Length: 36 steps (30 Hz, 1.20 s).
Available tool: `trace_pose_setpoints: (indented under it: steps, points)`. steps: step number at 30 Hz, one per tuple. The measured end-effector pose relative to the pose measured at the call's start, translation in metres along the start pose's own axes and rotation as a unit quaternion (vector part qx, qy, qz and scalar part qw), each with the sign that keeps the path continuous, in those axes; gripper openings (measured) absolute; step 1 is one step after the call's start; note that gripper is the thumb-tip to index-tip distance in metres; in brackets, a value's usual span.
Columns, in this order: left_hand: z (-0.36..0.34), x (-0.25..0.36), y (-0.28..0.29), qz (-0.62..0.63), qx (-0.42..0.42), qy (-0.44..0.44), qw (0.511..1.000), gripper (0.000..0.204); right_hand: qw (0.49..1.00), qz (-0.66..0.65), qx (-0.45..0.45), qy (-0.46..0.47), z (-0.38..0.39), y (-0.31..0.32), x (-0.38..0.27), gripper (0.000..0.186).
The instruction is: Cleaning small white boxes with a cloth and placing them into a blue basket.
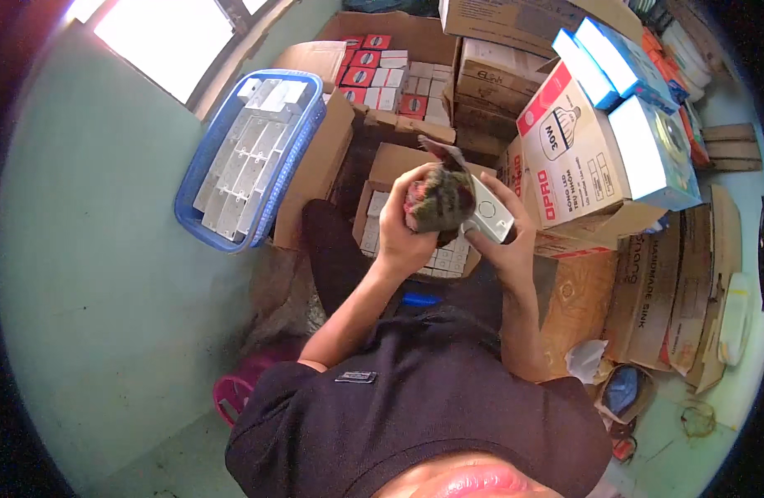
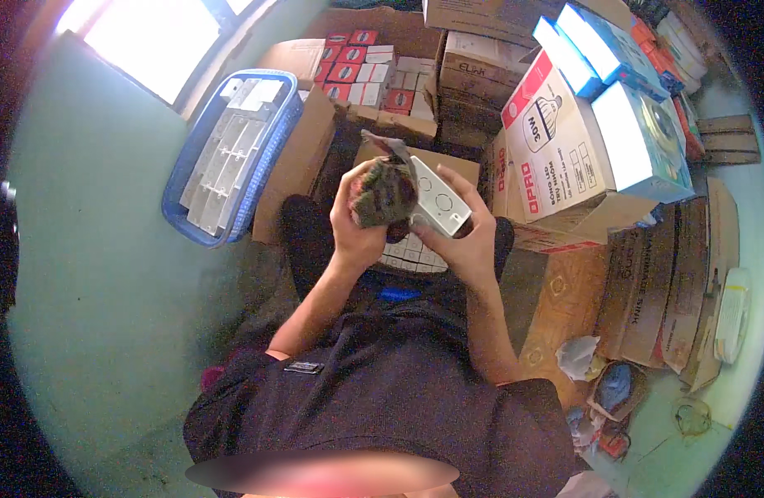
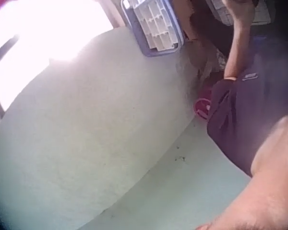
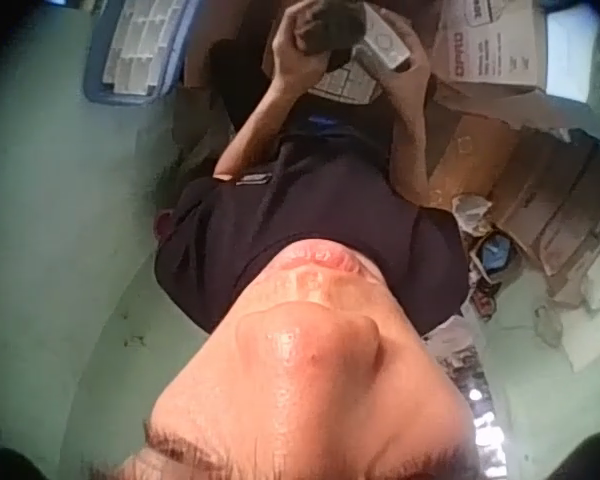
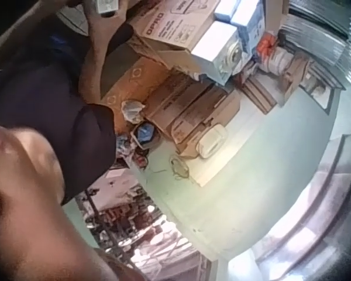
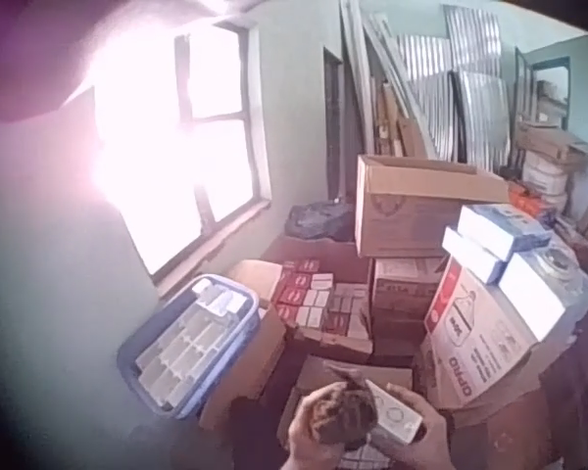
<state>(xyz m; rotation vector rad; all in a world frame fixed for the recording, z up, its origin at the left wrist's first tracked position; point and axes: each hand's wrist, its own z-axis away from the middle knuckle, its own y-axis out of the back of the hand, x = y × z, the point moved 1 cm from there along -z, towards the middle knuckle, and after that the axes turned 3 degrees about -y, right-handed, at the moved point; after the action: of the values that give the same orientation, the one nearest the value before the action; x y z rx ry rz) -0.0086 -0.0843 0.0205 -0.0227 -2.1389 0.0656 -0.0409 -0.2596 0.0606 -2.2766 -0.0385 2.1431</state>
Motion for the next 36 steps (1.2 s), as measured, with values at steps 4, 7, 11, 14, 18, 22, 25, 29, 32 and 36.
trace_pose_setpoints:
  steps: [4, 7, 11, 14, 18, 22, 25, 29, 32, 36]
  points:
    - [-0.016, 0.010, 0.006, 0.094, 0.005, -0.012, 0.995, 0.050, 0.998, -0.043, -0.038, -0.033, 0.005, -0.009, 0.008, 0.085]
    - [-0.026, -0.004, 0.015, 0.091, -0.019, 0.034, 0.995, 0.040, 0.989, -0.141, -0.026, -0.026, 0.008, -0.013, 0.039, 0.086]
    - [-0.026, -0.018, 0.005, 0.300, 0.148, 0.272, 0.902, 0.038, 0.942, -0.326, 0.064, 0.051, 0.015, -0.029, 0.041, 0.087]
    - [0.008, -0.005, -0.012, 0.359, 0.057, 0.276, 0.890, 0.039, 0.976, -0.053, 0.174, 0.116, 0.002, -0.034, 0.046, 0.089]
    - [0.061, -0.002, -0.023, 0.236, -0.122, 0.348, 0.899, 0.045, 0.964, -0.024, 0.249, 0.090, -0.025, 0.011, 0.082, 0.074]
    - [0.059, -0.018, -0.005, 0.183, -0.120, 0.183, 0.958, 0.046, 0.935, -0.228, 0.254, 0.096, -0.017, -0.002, 0.072, 0.075]
    - [0.031, -0.022, -0.009, 0.385, 0.058, 0.333, 0.859, 0.046, 0.981, 0.016, 0.153, 0.118, 0.010, -0.024, 0.070, 0.086]
    - [0.051, -0.016, -0.022, 0.423, 0.059, 0.400, 0.811, 0.044, 0.981, 0.069, 0.136, 0.123, 0.005, -0.032, 0.076, 0.085]
    - [0.048, -0.013, 0.008, 0.380, -0.016, 0.417, 0.826, 0.044, 0.982, 0.039, 0.162, 0.086, 0.001, -0.022, 0.060, 0.084]
    - [0.035, -0.014, 0.014, 0.400, 0.126, 0.404, 0.813, 0.049, 0.985, 0.067, 0.092, 0.130, 0.016, -0.028, 0.072, 0.088]
